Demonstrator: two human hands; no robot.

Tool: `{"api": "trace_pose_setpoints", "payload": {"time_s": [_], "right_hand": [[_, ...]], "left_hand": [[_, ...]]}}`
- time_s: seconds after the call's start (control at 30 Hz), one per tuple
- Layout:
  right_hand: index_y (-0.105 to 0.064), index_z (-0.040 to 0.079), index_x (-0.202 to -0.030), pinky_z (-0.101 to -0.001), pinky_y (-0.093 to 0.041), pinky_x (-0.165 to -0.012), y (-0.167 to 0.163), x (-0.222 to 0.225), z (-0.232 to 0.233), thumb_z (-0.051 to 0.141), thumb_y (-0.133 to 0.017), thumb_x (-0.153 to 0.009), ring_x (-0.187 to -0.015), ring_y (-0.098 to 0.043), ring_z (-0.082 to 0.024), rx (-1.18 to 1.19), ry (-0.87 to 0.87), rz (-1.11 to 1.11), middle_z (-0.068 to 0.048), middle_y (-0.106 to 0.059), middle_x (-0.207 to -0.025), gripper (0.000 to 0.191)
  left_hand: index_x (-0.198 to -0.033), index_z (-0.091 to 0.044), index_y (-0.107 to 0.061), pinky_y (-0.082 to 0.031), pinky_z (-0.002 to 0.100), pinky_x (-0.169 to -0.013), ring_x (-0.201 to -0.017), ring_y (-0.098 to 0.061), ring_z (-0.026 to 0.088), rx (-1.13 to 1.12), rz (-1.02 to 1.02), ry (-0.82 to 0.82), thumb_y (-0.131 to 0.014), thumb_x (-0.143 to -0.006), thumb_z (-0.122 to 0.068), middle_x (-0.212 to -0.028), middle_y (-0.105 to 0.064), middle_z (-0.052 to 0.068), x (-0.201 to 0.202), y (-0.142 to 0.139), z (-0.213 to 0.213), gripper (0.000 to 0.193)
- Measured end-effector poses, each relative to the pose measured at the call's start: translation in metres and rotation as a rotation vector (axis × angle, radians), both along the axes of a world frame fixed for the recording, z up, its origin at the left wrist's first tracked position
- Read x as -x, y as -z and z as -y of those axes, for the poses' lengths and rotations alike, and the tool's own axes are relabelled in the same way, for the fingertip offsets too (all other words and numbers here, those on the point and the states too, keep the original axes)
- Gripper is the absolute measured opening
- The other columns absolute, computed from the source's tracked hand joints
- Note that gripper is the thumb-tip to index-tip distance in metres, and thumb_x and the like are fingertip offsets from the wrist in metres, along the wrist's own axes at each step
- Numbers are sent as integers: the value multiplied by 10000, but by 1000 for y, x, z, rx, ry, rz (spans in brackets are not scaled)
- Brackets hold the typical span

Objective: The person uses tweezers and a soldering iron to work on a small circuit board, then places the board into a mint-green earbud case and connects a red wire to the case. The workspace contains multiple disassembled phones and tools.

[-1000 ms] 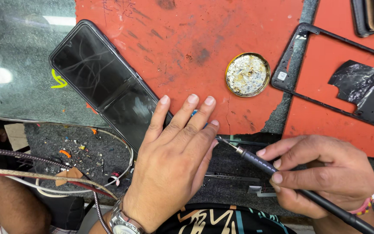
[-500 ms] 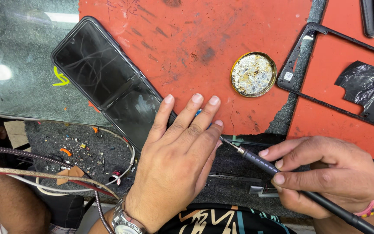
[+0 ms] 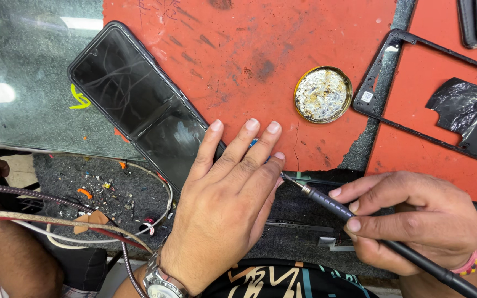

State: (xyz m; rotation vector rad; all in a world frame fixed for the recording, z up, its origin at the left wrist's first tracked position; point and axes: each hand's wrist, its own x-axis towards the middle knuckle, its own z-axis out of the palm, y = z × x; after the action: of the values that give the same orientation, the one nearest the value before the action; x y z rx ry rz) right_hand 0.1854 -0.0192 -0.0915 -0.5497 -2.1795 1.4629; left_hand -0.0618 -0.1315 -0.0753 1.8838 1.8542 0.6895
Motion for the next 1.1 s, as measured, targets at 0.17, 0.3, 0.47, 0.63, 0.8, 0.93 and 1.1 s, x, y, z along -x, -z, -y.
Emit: {"api": "trace_pose_setpoints", "payload": {"time_s": [0.17, 0.3, 0.47, 0.63, 0.8, 0.93, 1.1], "right_hand": [[-718, 47, -858, -386, -635, -836, -3, 3, 2, 39, -823, -775, -849, -781, -209, 18, 36, -13, -41, -659, -858, 134], [-718, 44, -846, -403, -633, -850, -4, 6, 4, 28, -818, -772, -796, -765, -170, 29, 59, -25, -42, -654, -836, 125], [-720, 36, -842, -418, -633, -863, -4, 7, 7, 17, -803, -778, -738, -744, -135, 40, 84, -50, -47, -651, -821, 107], [-719, 21, -831, -423, -636, -854, -4, 8, 7, 9, -791, -775, -712, -736, -133, 52, 100, -71, -61, -650, -808, 92], [-718, 14, -829, -424, -639, -843, -3, 9, 7, -12, -778, -763, -711, -731, -147, 35, 104, -122, -68, -645, -804, 93], [-723, 14, -830, -422, -642, -841, -2, 10, 8, -11, -776, -763, -709, -730, -148, 47, 118, -140, -70, -651, -806, 89], [-719, 11, -837, -404, -673, -830, -2, 7, 4, 3, -778, -753, -770, -754, -190, 14, 104, -139, -82, -650, -829, 103]], "left_hand": [[-1174, -34, -704, -277, 551, -1233, -1403, -536, 318, 1, 0, -3, -709, -938, -148, -1451, -613, 136, 0, -1, 1, 262], [-1171, -36, -704, -276, 552, -1236, -1405, -536, 315, -7, -1, -10, -710, -942, -147, -1444, -621, 134, -2, -1, 1, 254], [-1180, -30, -704, -276, 556, -1238, -1406, -534, 319, -14, -2, -7, -713, -940, -142, -1445, -619, 140, -2, -1, 2, 265], [-1177, -33, -703, -277, 560, -1237, -1408, -532, 320, -15, -2, -6, -712, -941, -141, -1444, -619, 140, -2, -2, 2, 260], [-1175, -31, -702, -279, 561, -1233, -1406, -530, 324, -14, 1, -2, -711, -938, -138, -1444, -617, 144, -3, -3, 2, 260], [-1174, -32, -703, -280, 563, -1230, -1404, -529, 326, -11, -2, 1, -710, -936, -135, -1441, -618, 145, -3, -3, 2, 260], [-1169, -34, -703, -280, 563, -1228, -1406, -530, 327, -11, -5, 0, -706, -940, -141, -1443, -617, 143, -4, -3, 2, 253]]}}
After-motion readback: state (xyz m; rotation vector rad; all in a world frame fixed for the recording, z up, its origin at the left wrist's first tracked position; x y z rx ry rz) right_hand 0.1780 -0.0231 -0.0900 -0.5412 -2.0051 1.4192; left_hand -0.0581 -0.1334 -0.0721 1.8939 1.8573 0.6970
